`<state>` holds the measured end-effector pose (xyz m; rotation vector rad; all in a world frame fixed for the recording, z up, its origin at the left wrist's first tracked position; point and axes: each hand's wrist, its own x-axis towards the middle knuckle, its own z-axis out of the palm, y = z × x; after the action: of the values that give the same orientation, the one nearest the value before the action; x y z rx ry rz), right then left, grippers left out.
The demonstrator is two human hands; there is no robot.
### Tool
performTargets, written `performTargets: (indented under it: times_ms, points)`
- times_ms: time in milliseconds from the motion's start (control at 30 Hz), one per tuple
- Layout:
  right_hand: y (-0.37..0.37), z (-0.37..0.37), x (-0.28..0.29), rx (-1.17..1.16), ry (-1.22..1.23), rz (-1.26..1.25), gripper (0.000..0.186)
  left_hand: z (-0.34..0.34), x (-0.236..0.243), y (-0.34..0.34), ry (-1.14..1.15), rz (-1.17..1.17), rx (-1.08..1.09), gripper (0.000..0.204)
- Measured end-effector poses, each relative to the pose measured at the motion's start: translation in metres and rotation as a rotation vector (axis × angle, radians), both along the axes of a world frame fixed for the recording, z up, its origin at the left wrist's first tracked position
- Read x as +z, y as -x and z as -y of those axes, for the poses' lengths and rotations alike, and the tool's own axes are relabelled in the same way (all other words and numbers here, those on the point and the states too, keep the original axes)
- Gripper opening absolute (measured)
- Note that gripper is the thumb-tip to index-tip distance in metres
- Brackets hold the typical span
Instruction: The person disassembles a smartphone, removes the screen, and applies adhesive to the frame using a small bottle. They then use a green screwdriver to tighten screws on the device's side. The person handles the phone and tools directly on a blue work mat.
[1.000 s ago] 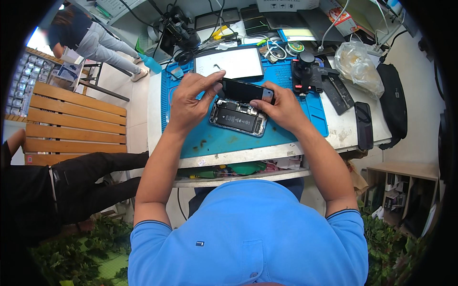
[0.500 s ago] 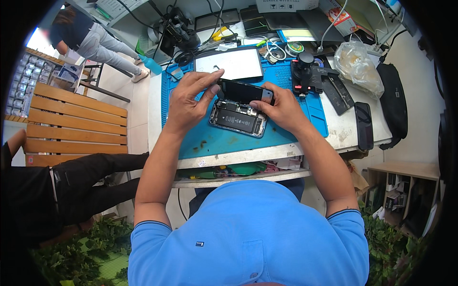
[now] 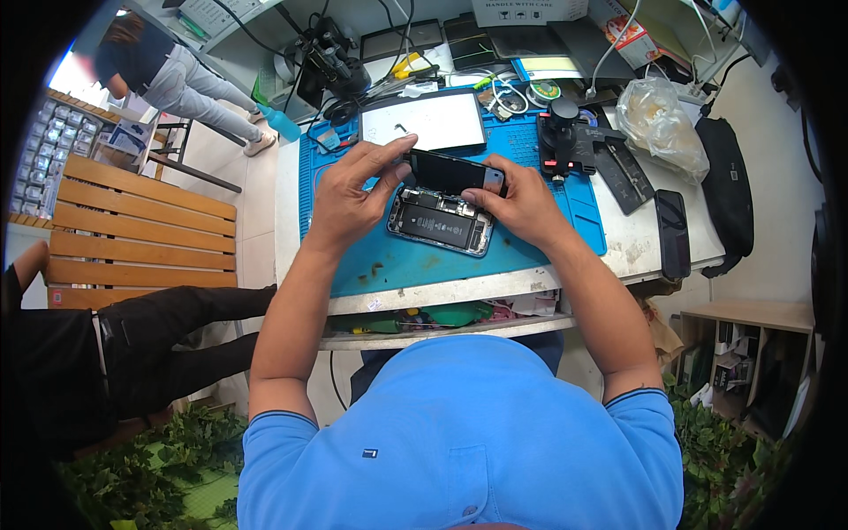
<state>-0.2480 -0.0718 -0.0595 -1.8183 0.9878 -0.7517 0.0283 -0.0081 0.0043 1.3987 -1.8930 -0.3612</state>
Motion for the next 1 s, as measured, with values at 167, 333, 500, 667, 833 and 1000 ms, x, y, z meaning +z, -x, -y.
performTargets:
  times_ms: [167, 333, 500, 667, 833, 1000]
  points:
    - [0.0, 0.0, 0.0, 0.002, 0.008, -0.01, 0.035, 0.002, -0.005, 0.002, 0.07, -0.043, -0.06, 0.046]
    - [0.0, 0.001, -0.001, -0.001, -0.002, 0.007, 0.034, 0.003, -0.003, 0.002, 0.129, 0.012, -0.077, 0.048]
    - [0.0, 0.0, 0.0, 0.0, -0.018, 0.009, 0.033, 0.0, 0.0, 0.004, 0.037, -0.022, -0.054, 0.048]
    - [0.0, 0.0, -0.002, -0.007, 0.004, 0.007, 0.034, 0.001, -0.005, 0.0, 0.063, -0.026, -0.087, 0.048]
    - [-0.001, 0.0, -0.001, -0.002, -0.004, 0.018, 0.034, 0.002, -0.008, -0.003, 0.102, -0.006, -0.119, 0.05]
    - [-0.001, -0.001, 0.001, -0.001, -0.022, 0.025, 0.034, -0.001, -0.006, 0.003, 0.056, -0.05, -0.083, 0.053]
